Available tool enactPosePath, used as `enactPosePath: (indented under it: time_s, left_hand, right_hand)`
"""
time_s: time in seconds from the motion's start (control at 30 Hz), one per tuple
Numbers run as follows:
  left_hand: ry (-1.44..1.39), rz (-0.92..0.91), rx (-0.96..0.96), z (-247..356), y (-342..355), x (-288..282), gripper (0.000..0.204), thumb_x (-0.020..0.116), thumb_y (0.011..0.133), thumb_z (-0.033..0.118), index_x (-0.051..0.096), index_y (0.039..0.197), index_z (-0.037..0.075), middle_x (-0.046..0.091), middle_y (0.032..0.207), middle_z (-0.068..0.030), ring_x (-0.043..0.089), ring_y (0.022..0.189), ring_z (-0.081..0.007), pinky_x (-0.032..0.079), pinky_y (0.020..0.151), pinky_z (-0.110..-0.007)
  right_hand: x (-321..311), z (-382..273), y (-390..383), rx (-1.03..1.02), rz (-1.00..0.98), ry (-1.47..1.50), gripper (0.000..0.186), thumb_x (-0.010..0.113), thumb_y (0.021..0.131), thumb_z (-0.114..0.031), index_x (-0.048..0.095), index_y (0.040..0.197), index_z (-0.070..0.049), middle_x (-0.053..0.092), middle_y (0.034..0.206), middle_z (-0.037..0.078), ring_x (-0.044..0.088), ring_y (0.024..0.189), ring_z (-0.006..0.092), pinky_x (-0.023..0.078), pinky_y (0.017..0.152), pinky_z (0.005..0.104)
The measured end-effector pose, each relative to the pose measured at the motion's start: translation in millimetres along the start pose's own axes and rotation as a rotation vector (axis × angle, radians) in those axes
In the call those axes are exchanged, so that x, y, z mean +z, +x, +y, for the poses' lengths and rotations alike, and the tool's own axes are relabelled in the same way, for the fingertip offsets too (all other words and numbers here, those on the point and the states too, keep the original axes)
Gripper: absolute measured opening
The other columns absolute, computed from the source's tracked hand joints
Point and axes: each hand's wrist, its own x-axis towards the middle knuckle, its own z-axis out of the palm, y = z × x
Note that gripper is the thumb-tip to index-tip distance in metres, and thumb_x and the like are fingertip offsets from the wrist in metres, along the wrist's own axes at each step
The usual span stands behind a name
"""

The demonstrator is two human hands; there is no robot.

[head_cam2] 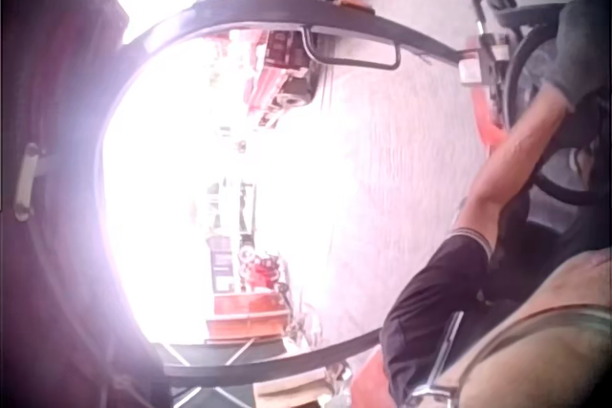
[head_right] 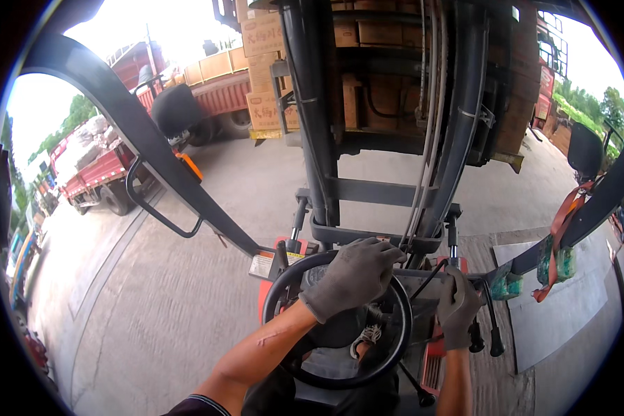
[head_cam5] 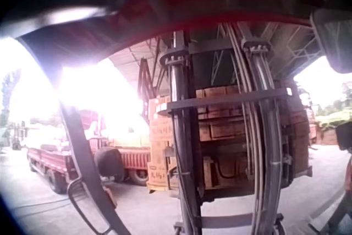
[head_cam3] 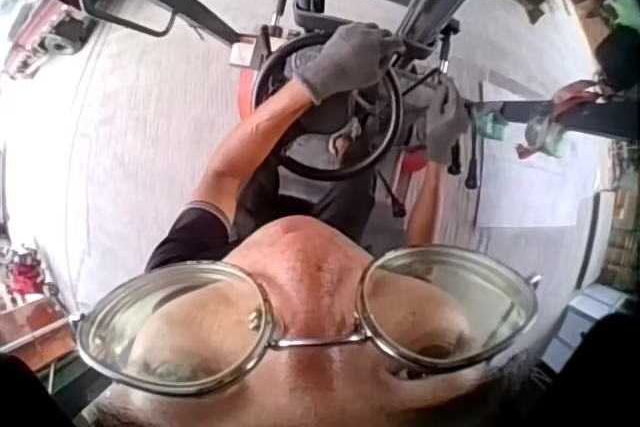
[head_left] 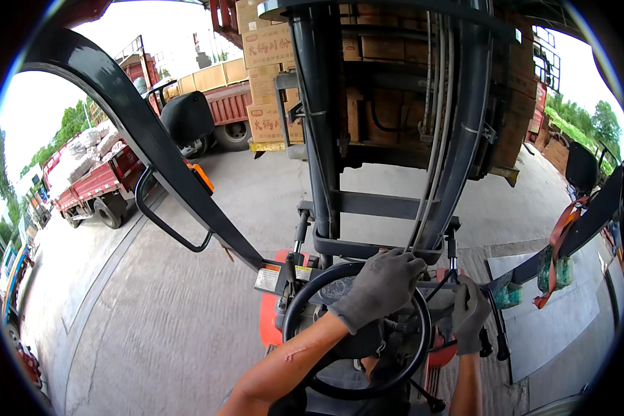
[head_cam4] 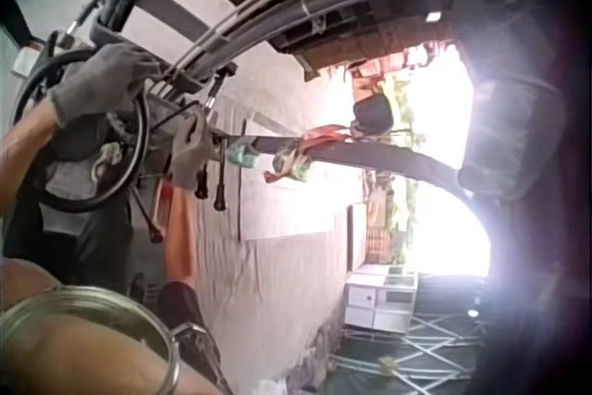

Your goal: The person drives a forklift in an outdoor yard, maneuvering around trucks and stacks of boxes while operating the steering wheel and control levers.

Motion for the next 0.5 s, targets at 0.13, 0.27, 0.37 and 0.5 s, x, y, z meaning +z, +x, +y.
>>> enactPosePath:
  time_s: [0.13, 0.27, 0.37, 0.5]
  left_hand:
    - [-0.038, 0.013, 0.029, -1, 1, 4, 0.03, 0.07, 0.095, 0.009, 0.077, 0.124, 0.006, 0.077, 0.116, -0.0144, 0.072, 0.118, -0.0366, 0.056, 0.109, -0.05]
    - [-0.003, -0.048, 0.023, 3, 2, 0, 0.029, 0.071, 0.095, 0.01, 0.076, 0.123, 0.006, 0.077, 0.115, -0.0142, 0.072, 0.117, -0.0365, 0.056, 0.106, -0.05]
    - [0.015, -0.047, 0.049, 5, 2, 5, 0.03, 0.07, 0.095, 0.012, 0.076, 0.124, 0.006, 0.077, 0.114, -0.0135, 0.072, 0.116, -0.0363, 0.056, 0.105, -0.051]
    - [-0.001, -0.043, 0.056, 16, 4, 17, 0.031, 0.07, 0.096, 0.013, 0.076, 0.126, 0.007, 0.077, 0.113, -0.0123, 0.073, 0.116, -0.0358, 0.057, 0.105, -0.05]
  right_hand:
    - [1, -2, 3, -0.026, 0.015, 0.017, 0.019, 0.068, 0.11, -0.005, 0.079, 0.125, 0.0, 0.081, 0.103, 0.022, 0.082, 0.09, 0.0351, 0.062, 0.078, 0.0417]
    - [-1, -8, 5, 0.028, -0.025, 0.024, 0.02, 0.068, 0.109, -0.005, 0.079, 0.125, -0.002, 0.08, 0.1, 0.022, 0.081, 0.086, 0.0363, 0.06, 0.074, 0.0434]
    - [3, 1, 4, 0.001, -0.007, 0.009, 0.02, 0.068, 0.109, -0.005, 0.079, 0.125, -0.004, 0.08, 0.099, 0.022, 0.08, 0.085, 0.0378, 0.059, 0.073, 0.0443]
    - [1, 8, 3, 0.006, -0.015, -0.027, 0.018, 0.067, 0.111, -0.007, 0.079, 0.125, -0.003, 0.081, 0.099, 0.02, 0.081, 0.086, 0.0313, 0.061, 0.075, 0.0408]
